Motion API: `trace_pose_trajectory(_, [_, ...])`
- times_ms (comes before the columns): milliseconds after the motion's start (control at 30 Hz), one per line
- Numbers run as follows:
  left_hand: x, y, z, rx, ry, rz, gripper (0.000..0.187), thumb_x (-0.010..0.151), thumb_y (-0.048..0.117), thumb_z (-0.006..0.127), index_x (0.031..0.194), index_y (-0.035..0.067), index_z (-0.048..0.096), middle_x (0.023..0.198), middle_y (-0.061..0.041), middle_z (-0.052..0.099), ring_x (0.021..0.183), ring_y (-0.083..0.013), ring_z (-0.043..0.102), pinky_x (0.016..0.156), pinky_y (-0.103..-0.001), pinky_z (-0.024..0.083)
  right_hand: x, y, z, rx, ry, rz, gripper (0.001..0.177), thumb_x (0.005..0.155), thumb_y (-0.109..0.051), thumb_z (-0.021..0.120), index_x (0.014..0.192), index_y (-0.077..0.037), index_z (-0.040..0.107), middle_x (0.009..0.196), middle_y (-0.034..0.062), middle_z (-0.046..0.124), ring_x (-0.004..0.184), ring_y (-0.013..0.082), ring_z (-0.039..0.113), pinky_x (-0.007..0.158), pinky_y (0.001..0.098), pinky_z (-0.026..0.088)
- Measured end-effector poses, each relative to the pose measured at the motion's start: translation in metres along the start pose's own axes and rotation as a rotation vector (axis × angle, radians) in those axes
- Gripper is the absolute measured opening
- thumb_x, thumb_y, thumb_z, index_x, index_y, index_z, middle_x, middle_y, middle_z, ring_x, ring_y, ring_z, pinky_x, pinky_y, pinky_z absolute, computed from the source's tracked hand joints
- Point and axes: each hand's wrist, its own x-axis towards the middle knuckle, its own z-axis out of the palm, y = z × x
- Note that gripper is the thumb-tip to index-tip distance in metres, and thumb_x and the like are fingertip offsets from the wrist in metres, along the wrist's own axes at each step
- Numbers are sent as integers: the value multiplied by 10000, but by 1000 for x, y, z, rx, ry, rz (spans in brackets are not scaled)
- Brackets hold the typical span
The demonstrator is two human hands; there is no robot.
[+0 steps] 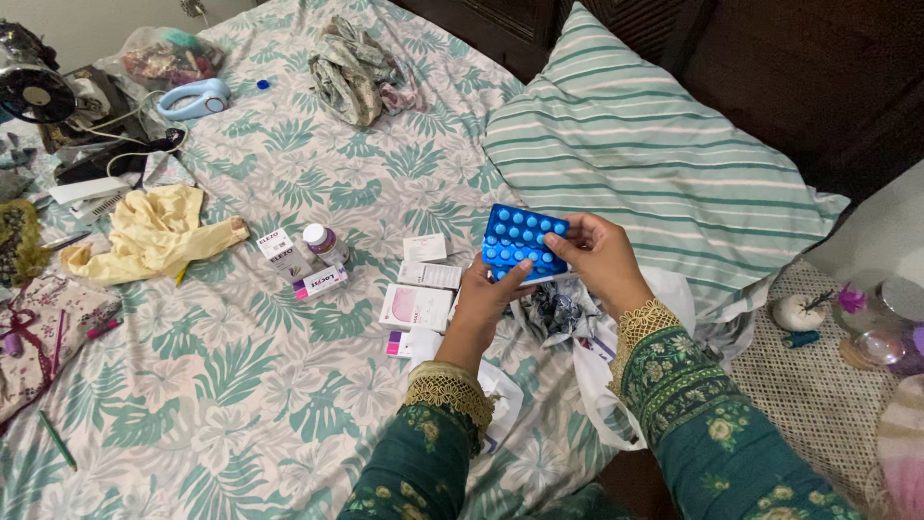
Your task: The person sits on a bed and unpacks several medicine boxes, removing blister strips of pills. They place the strips and empty boxes on the bed surface, occasionally picking up and inspecting different packages before setting them down.
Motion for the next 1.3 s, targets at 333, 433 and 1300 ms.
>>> trace_pose_trajectory(333, [6,-1,-7,-76,63,20,261,914,177,743,1108,50,624,1032,-54,691,910,-174,723,788,-391,663,10,-3,-3,284,76,46,204,958,-77,686,1126,1,602,993,88,734,865,151,717,813,293,577])
trace_pose_trajectory(433, [6,-1,-11,-50,71,36,260,916,174,739,1110,52,617,1032,-52,680,913,-166,718,780,-386,662,13,-3,-4,332,80,45,197,965,-87,691,1127,-11,608,986,91,731,864,148,710,813,292,576])
trace_pose_trajectory(1300, [-9,-83,-39,937,584,339,338,928,145,716,1232,12,656,1184,-247,487,1056,-432,582,923,-478,488,-21,97,38,117,-239,529,390,937,-222,671,1295,-138,544,1138,-9,619,963,134,601,805,402,535])
